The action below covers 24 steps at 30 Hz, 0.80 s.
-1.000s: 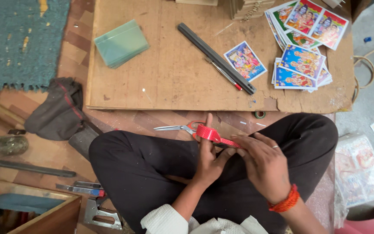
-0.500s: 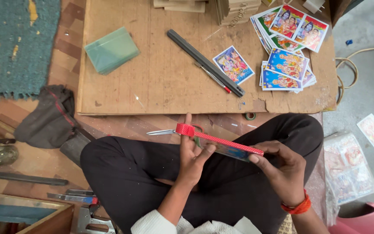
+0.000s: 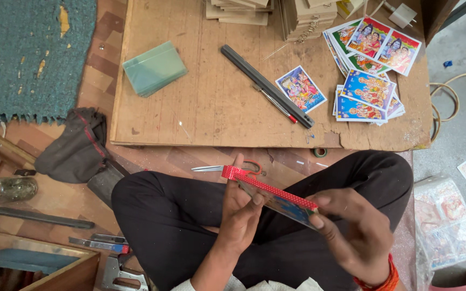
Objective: The person sits on the floor and wraps a small printed card with green and red tape. They apply tape to the edges, smooth it down, and trim excess with scissors. The wrapped card is placed aside, and the person picks up another card to repeat the process.
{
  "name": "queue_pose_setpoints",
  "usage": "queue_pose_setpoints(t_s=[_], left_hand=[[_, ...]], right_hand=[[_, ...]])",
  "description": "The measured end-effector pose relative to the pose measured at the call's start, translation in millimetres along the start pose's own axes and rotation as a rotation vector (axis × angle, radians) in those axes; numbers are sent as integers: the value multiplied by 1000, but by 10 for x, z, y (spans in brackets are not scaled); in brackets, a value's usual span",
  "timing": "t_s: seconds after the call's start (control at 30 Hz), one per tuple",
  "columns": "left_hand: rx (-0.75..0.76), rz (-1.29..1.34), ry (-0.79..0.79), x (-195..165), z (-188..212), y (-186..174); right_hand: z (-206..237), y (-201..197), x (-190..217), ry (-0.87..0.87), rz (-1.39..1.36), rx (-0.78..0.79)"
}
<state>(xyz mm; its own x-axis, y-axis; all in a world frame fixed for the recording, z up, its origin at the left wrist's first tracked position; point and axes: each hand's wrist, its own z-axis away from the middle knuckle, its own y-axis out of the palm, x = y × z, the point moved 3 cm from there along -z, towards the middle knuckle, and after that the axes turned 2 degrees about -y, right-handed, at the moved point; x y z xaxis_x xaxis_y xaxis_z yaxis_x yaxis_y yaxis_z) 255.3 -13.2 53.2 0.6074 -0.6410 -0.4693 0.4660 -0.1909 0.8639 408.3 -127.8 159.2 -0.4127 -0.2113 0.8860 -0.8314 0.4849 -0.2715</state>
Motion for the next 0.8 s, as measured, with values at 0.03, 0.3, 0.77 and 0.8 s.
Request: queue_pose_setpoints(t_s=[0.03, 0.3, 0.77, 0.8], left_hand=[[1, 8, -4, -3, 6, 10], [4, 22, 2, -85, 57, 100], [-16, 17, 45, -81, 63, 80], [-19, 18, 46, -82, 64, 78]], right_hand=[[-19, 26, 100, -130, 216, 1], [30, 153, 130, -113, 69, -183], [145, 254, 45, -560, 403, -214], [113, 278, 56, -504, 322, -222]])
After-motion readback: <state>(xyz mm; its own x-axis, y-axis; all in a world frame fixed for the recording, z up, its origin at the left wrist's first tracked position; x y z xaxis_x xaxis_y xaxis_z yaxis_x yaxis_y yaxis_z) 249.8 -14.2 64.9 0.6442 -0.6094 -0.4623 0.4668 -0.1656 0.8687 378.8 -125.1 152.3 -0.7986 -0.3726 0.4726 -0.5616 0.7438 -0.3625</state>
